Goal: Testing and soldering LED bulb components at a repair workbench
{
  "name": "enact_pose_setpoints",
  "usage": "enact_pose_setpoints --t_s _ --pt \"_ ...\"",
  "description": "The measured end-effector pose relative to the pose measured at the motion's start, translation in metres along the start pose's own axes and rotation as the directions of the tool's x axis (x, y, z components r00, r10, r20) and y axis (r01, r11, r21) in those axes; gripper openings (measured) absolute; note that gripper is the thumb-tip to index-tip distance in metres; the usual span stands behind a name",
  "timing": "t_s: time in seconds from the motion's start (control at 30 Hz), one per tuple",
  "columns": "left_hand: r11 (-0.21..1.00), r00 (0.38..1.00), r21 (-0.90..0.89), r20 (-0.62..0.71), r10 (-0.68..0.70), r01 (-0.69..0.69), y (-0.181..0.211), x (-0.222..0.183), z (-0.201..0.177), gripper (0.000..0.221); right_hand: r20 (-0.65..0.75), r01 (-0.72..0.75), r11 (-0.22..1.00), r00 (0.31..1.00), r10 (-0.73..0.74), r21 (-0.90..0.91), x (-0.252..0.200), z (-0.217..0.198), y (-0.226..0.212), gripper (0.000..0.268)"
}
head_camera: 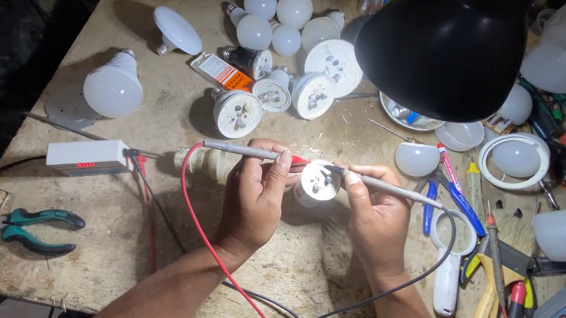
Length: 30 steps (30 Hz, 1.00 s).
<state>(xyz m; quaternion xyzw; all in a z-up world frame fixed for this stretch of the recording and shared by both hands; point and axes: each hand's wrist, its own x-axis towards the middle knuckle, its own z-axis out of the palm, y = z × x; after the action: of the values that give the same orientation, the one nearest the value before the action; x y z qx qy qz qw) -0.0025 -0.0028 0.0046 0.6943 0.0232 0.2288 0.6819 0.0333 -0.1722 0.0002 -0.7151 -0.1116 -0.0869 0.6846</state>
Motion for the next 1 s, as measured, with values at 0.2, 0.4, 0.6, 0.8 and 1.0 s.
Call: enact_pose_setpoints --t_s 0.2,0.4,0.6,0.8,1.0 --pt "0.995 1.0 0.095 -0.005 0.005 -0.005 0.003 -0.003 -0.004 0.022 -0.002 0.004 1.0 1.0 -0.004 0.005 0.0 0.003 -0.008 0.014" --pt "0.996 1.0 0.089 -0.006 0.008 -0.007 0.007 -0.004 -0.001 0.021 -0.007 0.02 1.0 1.0 -0.02 -0.005 -0.001 0.003 -0.008 0.013" --pt "0.997 1.0 0.079 -0.022 0.013 -0.011 0.002 -0.003 0.0 0.018 -0.028 0.01 1.0 1.0 -0.01 -0.028 -0.002 0.002 -0.004 0.012" --pt "0.992 0.999 0.125 -0.024 0.031 -0.028 -0.001 -0.003 -0.001 0.015 -0.05 0.007 0.998 0.999 -0.01 -0.055 -0.002 -0.001 0.0 0.011" --pt "0.993 0.999 0.112 -0.027 0.036 -0.033 -0.003 -0.003 0.002 0.015 -0.054 -0.003 0.999 0.999 0.0 -0.051 -0.002 0.001 -0.002 0.012"
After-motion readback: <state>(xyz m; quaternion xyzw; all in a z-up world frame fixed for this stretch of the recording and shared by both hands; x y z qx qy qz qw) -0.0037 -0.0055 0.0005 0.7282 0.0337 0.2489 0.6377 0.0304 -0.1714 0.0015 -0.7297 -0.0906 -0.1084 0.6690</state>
